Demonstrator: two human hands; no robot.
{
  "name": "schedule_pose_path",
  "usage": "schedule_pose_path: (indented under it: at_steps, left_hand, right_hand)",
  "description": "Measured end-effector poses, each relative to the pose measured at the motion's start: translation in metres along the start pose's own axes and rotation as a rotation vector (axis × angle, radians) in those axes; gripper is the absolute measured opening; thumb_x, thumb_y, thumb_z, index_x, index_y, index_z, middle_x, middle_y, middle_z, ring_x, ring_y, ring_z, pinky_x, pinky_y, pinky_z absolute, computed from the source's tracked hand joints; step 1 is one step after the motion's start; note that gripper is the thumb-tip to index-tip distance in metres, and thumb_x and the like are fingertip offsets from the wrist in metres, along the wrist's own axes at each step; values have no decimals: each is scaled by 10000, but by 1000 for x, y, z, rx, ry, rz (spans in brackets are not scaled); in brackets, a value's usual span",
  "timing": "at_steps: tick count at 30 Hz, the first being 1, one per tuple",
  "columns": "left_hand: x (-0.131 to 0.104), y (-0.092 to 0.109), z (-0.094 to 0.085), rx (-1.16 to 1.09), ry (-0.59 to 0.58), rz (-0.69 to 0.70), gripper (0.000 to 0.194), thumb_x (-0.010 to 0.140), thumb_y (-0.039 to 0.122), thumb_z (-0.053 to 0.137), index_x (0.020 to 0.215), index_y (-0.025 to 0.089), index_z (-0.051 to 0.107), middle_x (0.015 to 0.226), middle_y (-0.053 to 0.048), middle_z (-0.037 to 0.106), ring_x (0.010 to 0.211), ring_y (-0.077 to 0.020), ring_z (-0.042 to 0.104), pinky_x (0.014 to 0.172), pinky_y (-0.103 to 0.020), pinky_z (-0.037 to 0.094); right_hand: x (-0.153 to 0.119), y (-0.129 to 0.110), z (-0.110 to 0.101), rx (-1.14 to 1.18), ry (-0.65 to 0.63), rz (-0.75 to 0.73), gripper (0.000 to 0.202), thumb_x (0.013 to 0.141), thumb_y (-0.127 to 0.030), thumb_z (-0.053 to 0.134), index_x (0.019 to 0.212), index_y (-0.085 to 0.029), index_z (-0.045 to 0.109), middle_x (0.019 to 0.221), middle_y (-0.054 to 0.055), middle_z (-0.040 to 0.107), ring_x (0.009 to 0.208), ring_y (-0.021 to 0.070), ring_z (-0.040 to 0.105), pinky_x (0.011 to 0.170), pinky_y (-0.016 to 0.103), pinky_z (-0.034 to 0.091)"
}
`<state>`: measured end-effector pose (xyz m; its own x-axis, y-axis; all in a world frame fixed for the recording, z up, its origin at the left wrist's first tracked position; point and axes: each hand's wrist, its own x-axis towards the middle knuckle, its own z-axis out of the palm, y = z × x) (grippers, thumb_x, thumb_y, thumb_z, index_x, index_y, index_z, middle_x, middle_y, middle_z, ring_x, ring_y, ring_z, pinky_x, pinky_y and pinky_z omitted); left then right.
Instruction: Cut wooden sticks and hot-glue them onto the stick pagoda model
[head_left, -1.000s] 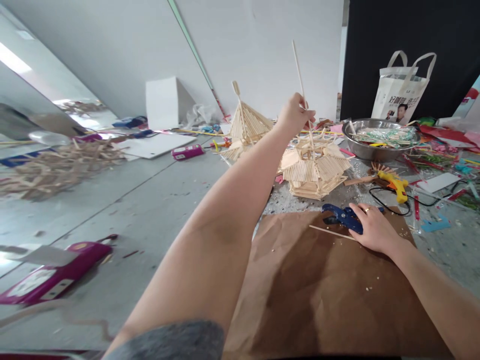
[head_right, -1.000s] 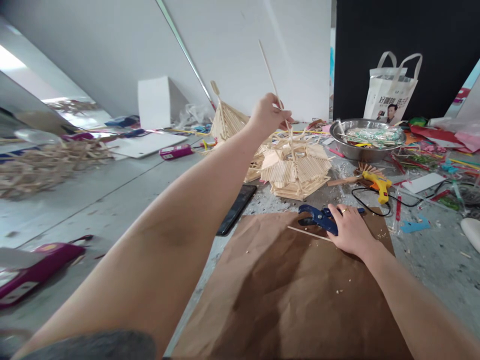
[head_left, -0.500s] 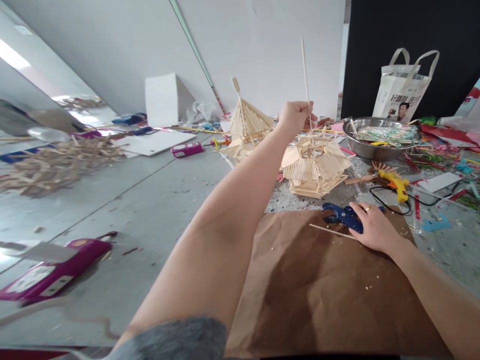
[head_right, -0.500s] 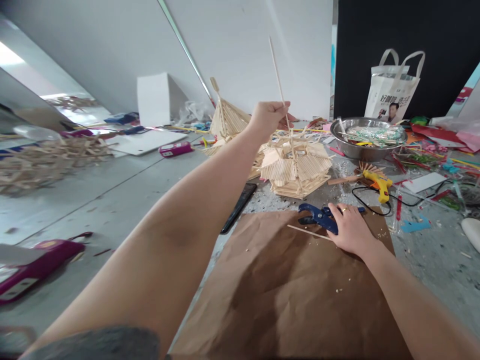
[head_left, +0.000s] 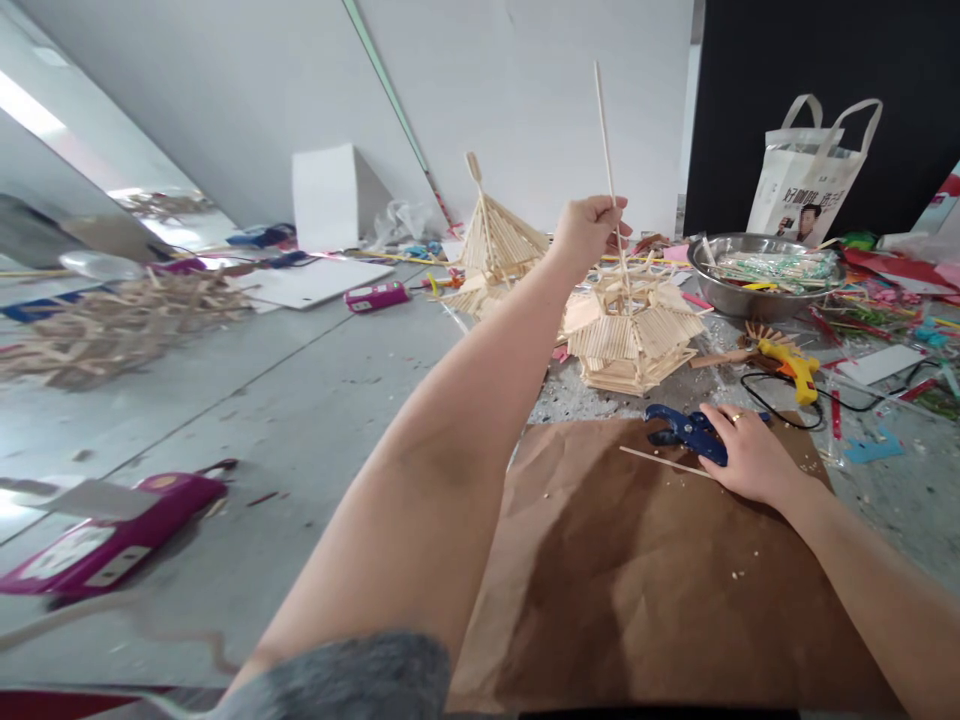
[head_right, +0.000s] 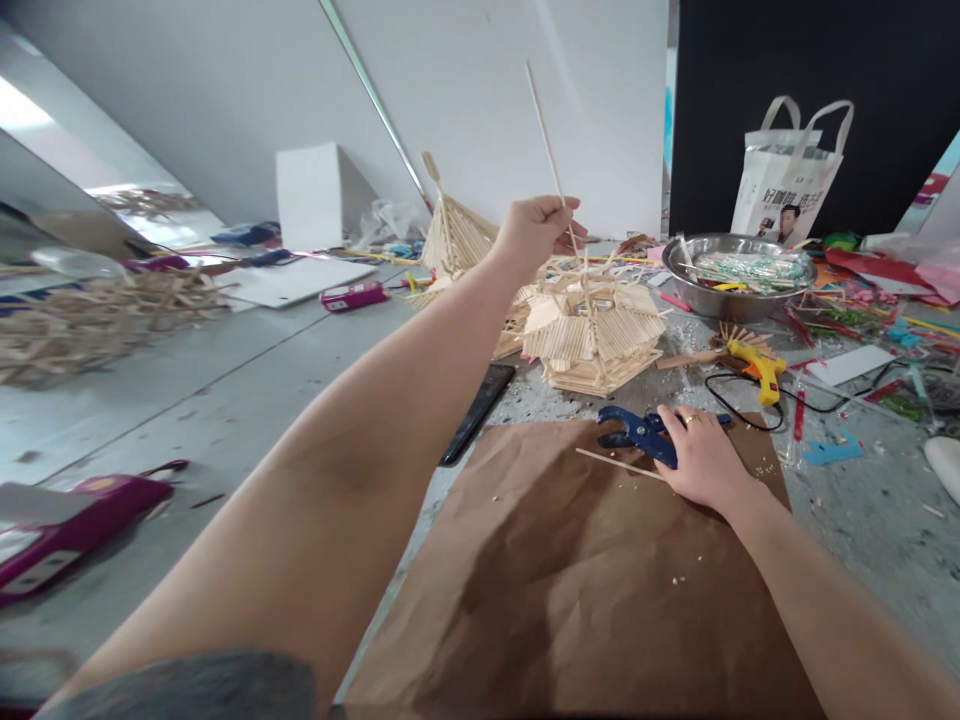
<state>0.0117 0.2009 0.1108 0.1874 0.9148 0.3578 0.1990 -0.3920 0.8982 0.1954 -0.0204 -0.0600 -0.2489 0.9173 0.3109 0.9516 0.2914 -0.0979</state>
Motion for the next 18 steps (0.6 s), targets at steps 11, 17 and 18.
schedule_pose_path:
  at_steps: [11, 17, 18]
  left_hand:
    - [-4, 0, 4, -10, -18, -3, 251, 878, 129, 384, 1060, 102, 554, 704, -21, 624, 548, -55, 592, 605, -188, 491]
    - [-2, 0, 4, -3, -20, -23, 239, 871, 117, 398, 1043, 103, 563, 701, -30, 629, 580, -71, 612, 626, -201, 501]
    - [-2, 0, 5, -3, -19, -28, 237, 873, 118, 396, 1044, 103, 561, 697, -29, 631, 579, -69, 611, 623, -195, 501]
  right_hand:
    - [0, -1, -1, -14, -14, -3, 574, 767, -347, 541, 1268, -72, 489, 1149, 196, 553, 1028, 299, 523, 908, 429, 416]
    - [0, 0, -1, -6, -2, -4, 561, 767, -345, 537, 1260, -82, 490, 1140, 190, 557, 1015, 291, 527, 897, 432, 423]
    - [0, 0, -1, -7, -1, -4, 561, 768, -345, 535, 1261, -82, 489, 1137, 189, 559, 1015, 291, 527, 898, 431, 423]
